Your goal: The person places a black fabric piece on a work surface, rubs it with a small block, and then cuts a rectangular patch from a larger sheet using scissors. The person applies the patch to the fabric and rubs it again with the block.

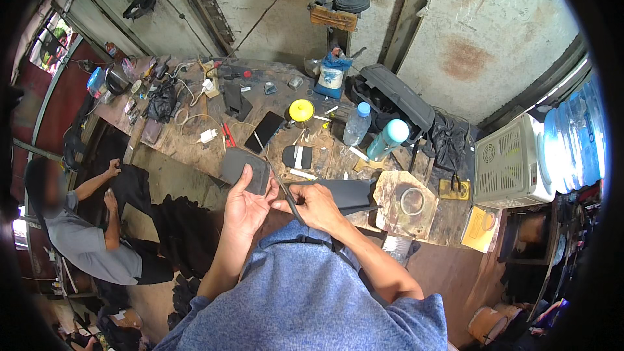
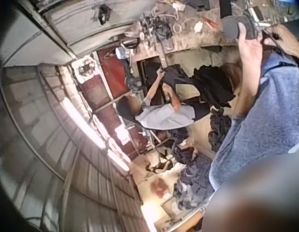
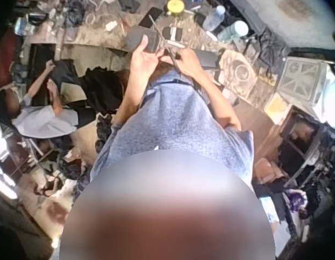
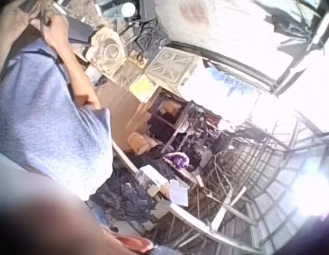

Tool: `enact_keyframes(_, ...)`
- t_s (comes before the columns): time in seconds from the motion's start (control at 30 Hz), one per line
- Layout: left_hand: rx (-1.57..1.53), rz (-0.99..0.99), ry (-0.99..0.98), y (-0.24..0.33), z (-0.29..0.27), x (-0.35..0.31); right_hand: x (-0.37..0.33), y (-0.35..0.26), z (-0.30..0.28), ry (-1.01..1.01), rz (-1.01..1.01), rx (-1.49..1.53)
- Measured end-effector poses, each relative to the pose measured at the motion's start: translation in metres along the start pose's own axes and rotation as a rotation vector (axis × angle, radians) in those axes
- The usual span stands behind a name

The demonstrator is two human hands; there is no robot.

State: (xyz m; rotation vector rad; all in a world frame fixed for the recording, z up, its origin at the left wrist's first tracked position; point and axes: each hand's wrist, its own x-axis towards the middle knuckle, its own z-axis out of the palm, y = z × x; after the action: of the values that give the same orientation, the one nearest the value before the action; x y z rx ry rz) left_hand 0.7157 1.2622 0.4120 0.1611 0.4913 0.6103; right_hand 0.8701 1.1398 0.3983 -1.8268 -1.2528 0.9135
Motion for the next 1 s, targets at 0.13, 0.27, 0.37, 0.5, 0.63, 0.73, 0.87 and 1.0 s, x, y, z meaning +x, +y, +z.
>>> enact_keyframes(0.13, -0.087, -0.122, -0.037, 0.001, -0.002, 0.0, -0.004, 0.001, 0.008, -0.073, 0.104, 0.15)
enact_keyframes(0.27, -0.001, -0.1, -0.035, -0.001, -0.007, -0.004, -0.01, -0.002, 0.008, -0.001, 0.018, -0.007)
enact_keyframes(0.37, 0.046, -0.051, 0.011, -0.003, -0.009, -0.008, -0.012, -0.003, 0.005, -0.042, 0.048, -0.065)
enact_keyframes(0.5, 0.107, 0.008, 0.055, -0.003, -0.007, -0.013, -0.014, -0.001, 0.005, -0.057, 0.049, -0.042)
enact_keyframes(0.63, 0.124, -0.01, 0.06, -0.002, -0.007, -0.016, -0.018, 0.005, 0.011, -0.048, 0.017, 0.013)
enact_keyframes(0.73, 0.11, -0.028, 0.069, -0.003, -0.01, -0.018, -0.022, 0.009, 0.014, -0.108, 0.073, 0.089)
enact_keyframes(0.87, 0.132, -0.014, 0.085, -0.008, -0.016, -0.02, -0.025, 0.009, 0.013, -0.087, -0.026, -0.023)
enact_keyframes(1.0, 0.181, 0.019, 0.103, -0.011, -0.02, -0.022, -0.027, 0.009, 0.013, -0.105, -0.016, -0.064)
